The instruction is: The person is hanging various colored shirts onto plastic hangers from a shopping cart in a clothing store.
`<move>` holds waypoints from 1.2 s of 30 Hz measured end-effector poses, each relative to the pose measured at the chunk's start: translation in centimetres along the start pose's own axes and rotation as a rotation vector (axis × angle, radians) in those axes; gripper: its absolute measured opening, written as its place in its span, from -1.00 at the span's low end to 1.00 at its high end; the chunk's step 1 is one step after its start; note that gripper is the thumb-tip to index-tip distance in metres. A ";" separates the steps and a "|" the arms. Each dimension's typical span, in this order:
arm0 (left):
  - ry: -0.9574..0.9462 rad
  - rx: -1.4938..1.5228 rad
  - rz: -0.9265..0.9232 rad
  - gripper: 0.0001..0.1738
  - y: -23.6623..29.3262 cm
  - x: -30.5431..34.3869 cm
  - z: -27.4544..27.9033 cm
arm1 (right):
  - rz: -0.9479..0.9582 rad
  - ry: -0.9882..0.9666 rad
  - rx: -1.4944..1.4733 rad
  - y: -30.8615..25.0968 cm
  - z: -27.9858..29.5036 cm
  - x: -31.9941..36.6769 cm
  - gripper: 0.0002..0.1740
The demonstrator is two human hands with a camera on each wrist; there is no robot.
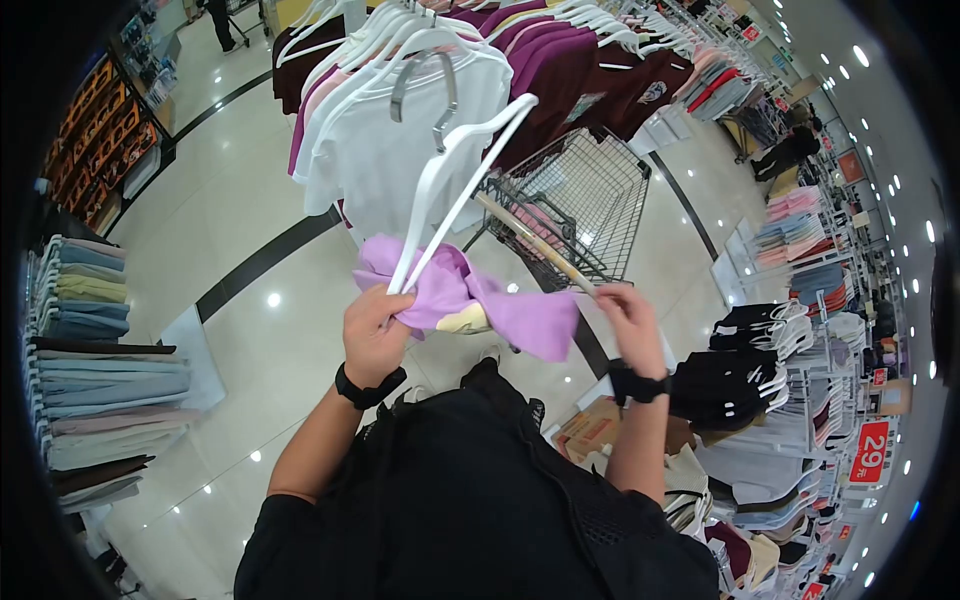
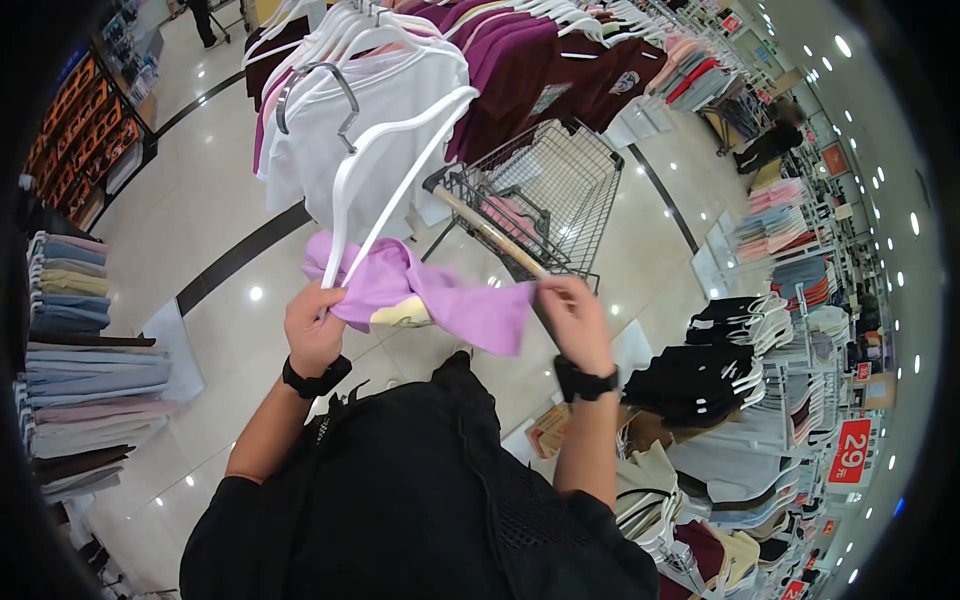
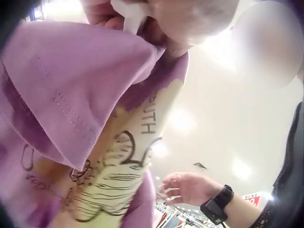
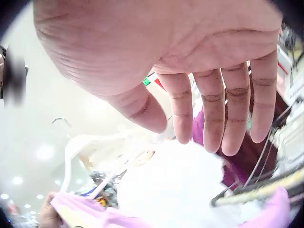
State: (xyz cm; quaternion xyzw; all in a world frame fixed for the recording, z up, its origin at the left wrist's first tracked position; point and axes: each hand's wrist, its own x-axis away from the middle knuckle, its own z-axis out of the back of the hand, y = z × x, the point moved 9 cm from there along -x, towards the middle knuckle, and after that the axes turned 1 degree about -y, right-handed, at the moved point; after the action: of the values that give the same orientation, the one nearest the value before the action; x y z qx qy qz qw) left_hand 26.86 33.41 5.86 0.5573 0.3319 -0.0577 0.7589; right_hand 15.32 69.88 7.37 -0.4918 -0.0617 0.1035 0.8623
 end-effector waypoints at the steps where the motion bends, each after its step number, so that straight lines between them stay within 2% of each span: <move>1: -0.013 0.024 -0.057 -0.79 0.7 0.1 -0.3 | 0.039 -0.061 -0.059 -1.2 -3.0 -0.4 -0.83; 2: -0.028 0.049 -0.114 -0.79 1.4 0.2 -0.6 | 0.106 -0.170 -0.042 -3.2 -6.4 -0.8 -0.75; 3: -0.038 0.050 -0.115 -0.79 2.2 -0.1 -0.9 | 0.133 -0.276 -0.141 -2.0 -10.2 -1.3 -0.64; 4: -0.078 0.045 -0.193 -0.77 4.0 -0.7 -1.3 | 0.079 -0.342 -0.168 -2.8 -13.4 -1.5 -0.55; 5: -0.116 0.039 -0.271 -0.76 5.3 -0.9 -1.6 | -0.012 -0.475 -0.347 -1.9 -17.4 -1.5 -0.45; 6: -0.121 0.038 -0.273 -0.76 5.4 -0.8 -1.5 | -0.052 -0.527 -0.349 -0.3 -20.6 -1.8 -0.43; 7: -0.147 -0.005 -0.298 -0.77 5.6 -0.7 -1.4 | -0.210 -0.640 -0.377 2.4 -23.6 -1.4 -0.48; 8: -0.170 -0.050 -0.323 -0.77 5.8 -0.5 -1.3 | -0.207 -0.644 -0.380 3.3 -25.0 -1.4 -0.48; 10: -0.136 -0.078 -0.285 -0.78 6.8 -0.9 -0.1 | 0.371 -0.645 -0.347 -1.1 -25.6 -0.3 -0.50; 11: -0.104 -0.099 -0.245 -0.78 6.9 -1.0 0.6 | 0.413 -0.661 -0.192 -0.6 -25.8 0.5 -0.50; 12: -0.099 -0.106 -0.239 -0.78 6.8 -0.7 1.0 | 0.414 -0.671 -0.196 -0.9 -25.8 1.0 -0.50; 14: -0.016 -0.086 -0.160 -0.79 5.7 -0.3 2.7 | 0.247 -0.814 -0.156 0.2 -27.3 2.0 -0.47; 15: -0.002 -0.064 -0.135 -0.81 5.3 0.1 3.2 | 0.195 -0.814 -0.277 0.4 -27.5 2.7 -0.45; 19: 0.110 0.137 0.029 -0.85 4.5 0.7 6.1 | 0.250 -0.763 -0.354 0.8 -28.6 3.3 -0.42; 21: 0.144 0.143 0.027 -0.84 3.9 1.1 7.5 | 0.212 -0.918 -0.209 2.3 -30.5 3.8 -0.49; 22: 0.178 0.150 0.023 -0.82 3.7 1.3 8.5 | 0.213 -0.917 -0.211 2.4 -30.4 3.8 -0.49; 24: 0.177 0.133 0.017 -0.84 3.5 1.5 9.7 | 0.034 -1.166 -0.146 3.8 -31.5 5.9 -0.62; 25: 0.204 0.094 0.040 -0.85 3.0 1.6 10.3 | 0.087 -1.081 -0.282 3.1 -31.3 5.9 -0.64; 26: 0.231 0.056 0.062 -0.85 2.6 1.7 10.7 | 0.088 -1.081 -0.283 3.1 -31.2 6.0 -0.64; 28: 0.237 0.092 0.084 -0.85 2.1 2.0 10.4 | -0.024 -1.023 -0.374 1.5 -29.9 5.8 -0.62; 31: 0.209 0.134 0.123 -0.86 2.2 2.0 9.6 | -0.104 -1.049 -0.409 2.8 -31.1 5.1 -0.62; 32: 0.181 0.138 0.141 -0.88 2.2 2.0 9.3 | -0.103 -1.045 -0.410 3.2 -30.9 4.5 -0.62; 36: 0.141 0.105 0.093 -0.87 2.9 1.7 9.6 | 0.032 -0.782 -0.246 3.5 -24.8 -0.2 -0.74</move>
State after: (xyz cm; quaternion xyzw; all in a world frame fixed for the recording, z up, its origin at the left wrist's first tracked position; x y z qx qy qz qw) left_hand 33.69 26.52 8.70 0.6138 0.3548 -0.0001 0.7053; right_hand 19.92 50.88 -8.26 -0.5159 -0.3892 0.2877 0.7068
